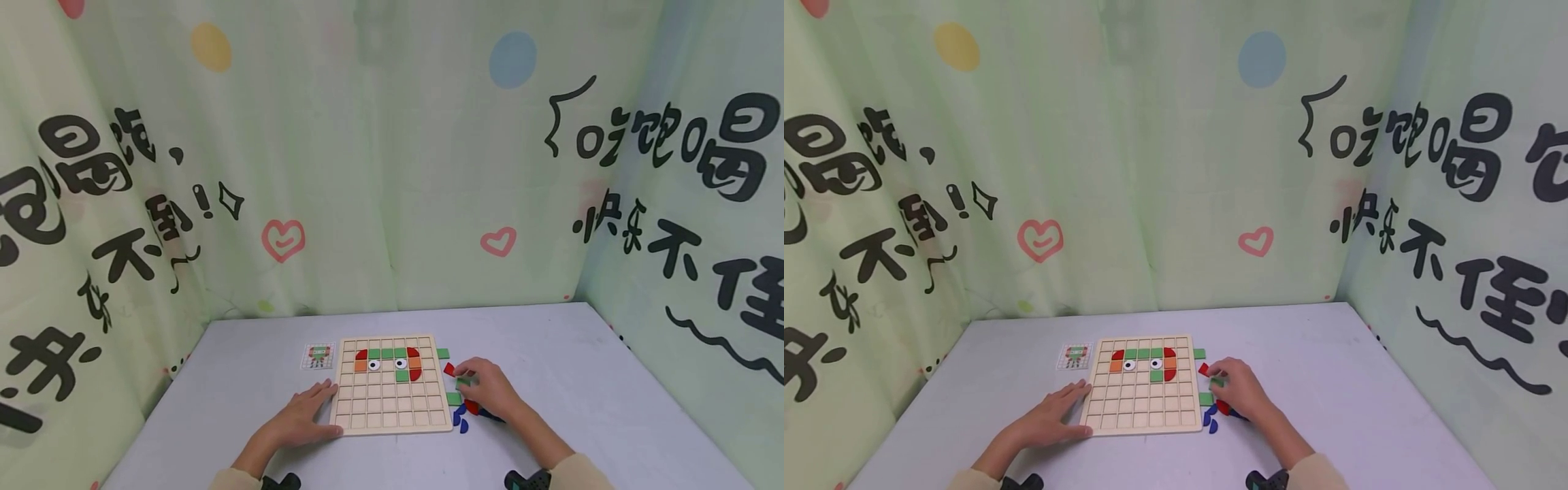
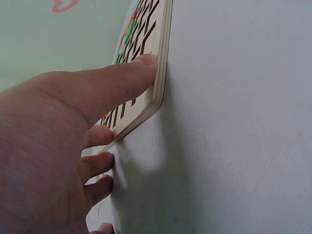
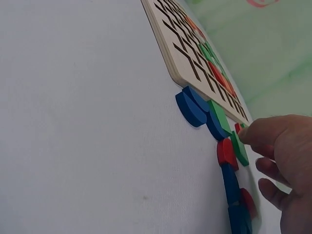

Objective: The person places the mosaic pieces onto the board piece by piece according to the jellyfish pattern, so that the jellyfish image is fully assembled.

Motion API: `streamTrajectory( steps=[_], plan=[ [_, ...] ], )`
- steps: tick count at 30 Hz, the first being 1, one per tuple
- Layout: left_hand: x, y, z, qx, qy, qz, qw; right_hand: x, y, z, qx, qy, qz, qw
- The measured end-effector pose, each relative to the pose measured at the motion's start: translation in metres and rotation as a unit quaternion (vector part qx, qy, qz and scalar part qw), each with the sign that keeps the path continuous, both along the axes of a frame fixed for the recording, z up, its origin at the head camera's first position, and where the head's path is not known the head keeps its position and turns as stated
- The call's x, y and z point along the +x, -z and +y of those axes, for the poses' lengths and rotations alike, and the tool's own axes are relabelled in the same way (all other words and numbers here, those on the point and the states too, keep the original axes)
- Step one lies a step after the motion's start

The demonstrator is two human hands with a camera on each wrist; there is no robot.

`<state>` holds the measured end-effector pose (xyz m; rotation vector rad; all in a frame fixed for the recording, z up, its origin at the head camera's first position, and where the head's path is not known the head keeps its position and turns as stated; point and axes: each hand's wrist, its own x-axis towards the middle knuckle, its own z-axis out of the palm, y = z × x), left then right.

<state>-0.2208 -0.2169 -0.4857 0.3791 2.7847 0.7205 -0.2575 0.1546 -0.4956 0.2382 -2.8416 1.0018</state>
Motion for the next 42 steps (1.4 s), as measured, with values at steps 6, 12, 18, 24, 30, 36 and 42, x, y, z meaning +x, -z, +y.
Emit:
streamTrajectory(
  steps=[6, 12, 18, 24, 30, 36, 42],
  plan=[
    [0.001, -0.003, 0.000, -0.008, -0.008, 0.002, 0.9999, 0.000, 0.000, 0.006, 0.011, 0.014, -0.009, 0.9998],
    [0.000, -0.001, 0.002, -0.008, -0.009, -0.002, 0.9999, 0.002, 0.001, 0.010, 0.007, 0.018, -0.022, 0.9996],
    [0.000, -0.002, 0.003, -0.010, -0.010, -0.003, 0.9999, 0.003, 0.001, 0.012, -0.001, 0.011, -0.024, 0.9997],
    [0.001, -0.003, 0.002, -0.012, -0.010, 0.000, 0.9999, 0.003, 0.001, 0.011, -0.007, 0.010, -0.017, 0.9998],
    [0.002, -0.002, 0.001, -0.006, -0.006, -0.001, 1.0000, 0.002, 0.001, 0.004, -0.017, -0.001, -0.002, 0.9998],
    [0.000, 0.000, 0.001, -0.007, -0.014, -0.005, 0.9999, -0.002, 0.000, -0.008, -0.027, -0.014, -0.003, 0.9995],
    [-0.002, 0.002, 0.001, -0.007, -0.017, -0.006, 0.9998, -0.005, 0.000, -0.021, -0.039, -0.032, 0.006, 0.9987]
  ],
)
